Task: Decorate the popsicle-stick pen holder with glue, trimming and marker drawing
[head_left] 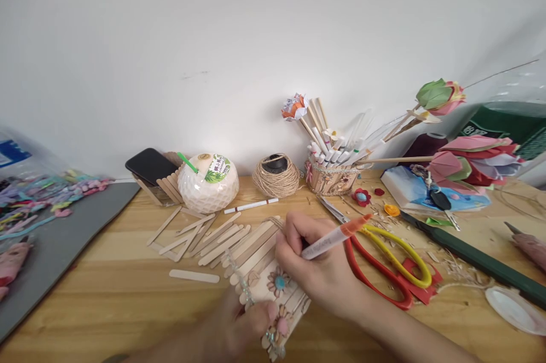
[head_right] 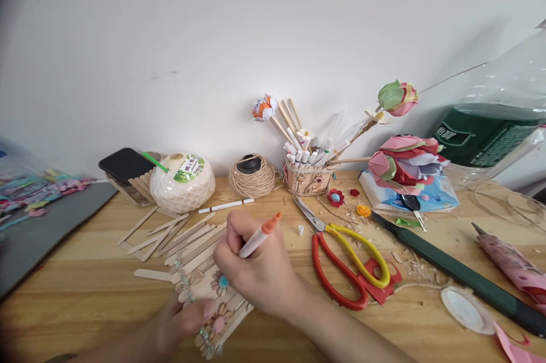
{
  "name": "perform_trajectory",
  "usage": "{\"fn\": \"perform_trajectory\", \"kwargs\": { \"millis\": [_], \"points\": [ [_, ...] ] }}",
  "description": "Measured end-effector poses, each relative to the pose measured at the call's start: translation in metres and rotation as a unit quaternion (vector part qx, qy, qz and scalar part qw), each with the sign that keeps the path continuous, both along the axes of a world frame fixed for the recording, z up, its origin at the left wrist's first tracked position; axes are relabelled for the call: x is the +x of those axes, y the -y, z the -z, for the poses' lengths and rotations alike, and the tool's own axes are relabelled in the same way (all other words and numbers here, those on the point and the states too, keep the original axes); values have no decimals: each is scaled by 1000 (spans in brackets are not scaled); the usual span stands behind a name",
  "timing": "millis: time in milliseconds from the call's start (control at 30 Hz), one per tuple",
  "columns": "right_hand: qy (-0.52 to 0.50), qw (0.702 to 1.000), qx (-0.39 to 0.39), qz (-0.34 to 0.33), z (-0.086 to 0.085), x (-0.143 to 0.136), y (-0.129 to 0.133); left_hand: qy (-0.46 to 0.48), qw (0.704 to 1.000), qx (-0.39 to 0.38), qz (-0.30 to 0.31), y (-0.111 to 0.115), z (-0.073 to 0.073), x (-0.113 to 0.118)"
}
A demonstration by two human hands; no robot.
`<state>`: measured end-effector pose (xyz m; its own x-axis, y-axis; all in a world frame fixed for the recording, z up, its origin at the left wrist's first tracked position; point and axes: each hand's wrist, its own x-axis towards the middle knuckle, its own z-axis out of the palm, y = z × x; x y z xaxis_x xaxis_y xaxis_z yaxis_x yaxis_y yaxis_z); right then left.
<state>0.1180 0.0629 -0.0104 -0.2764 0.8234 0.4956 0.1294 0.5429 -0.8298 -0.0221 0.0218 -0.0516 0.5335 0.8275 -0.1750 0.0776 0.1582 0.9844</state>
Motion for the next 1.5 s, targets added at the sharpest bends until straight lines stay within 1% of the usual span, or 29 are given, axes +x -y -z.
{"fn": "perform_trajectory", "kwargs": {
  "millis": [167,333,533,700,933,1100,1200,1333,1500],
  "points": [
    [-6,1000,4,0,1,1,0,14,1000,-8,9,0,-2,-2],
    [-5,1000,7,-5,1,1,-1,22,1000,-1,6,2,0,-4],
    [-6,1000,9,-15,0,1,-1,43,998,-27,-22,3,1,0],
    [-15,1000,4,-17,0,1,1,50,998,-20,-22,2,2,-1],
    [-7,1000,10,-21,0,1,0,56,998,-2,-8,1,9,-3],
    [-14,1000,4,-7,0,1,0,44,999,-1,4,2,8,-4],
    [-6,1000,7,-18,1,2,0,43,999,12,12,2,6,-4],
    [0,999,5,-32,1,1,1,38,999,11,4,0,5,-3],
    [-12,999,3,-30,1,1,1,18,1000,13,2,1,5,-4]
  ]
}}
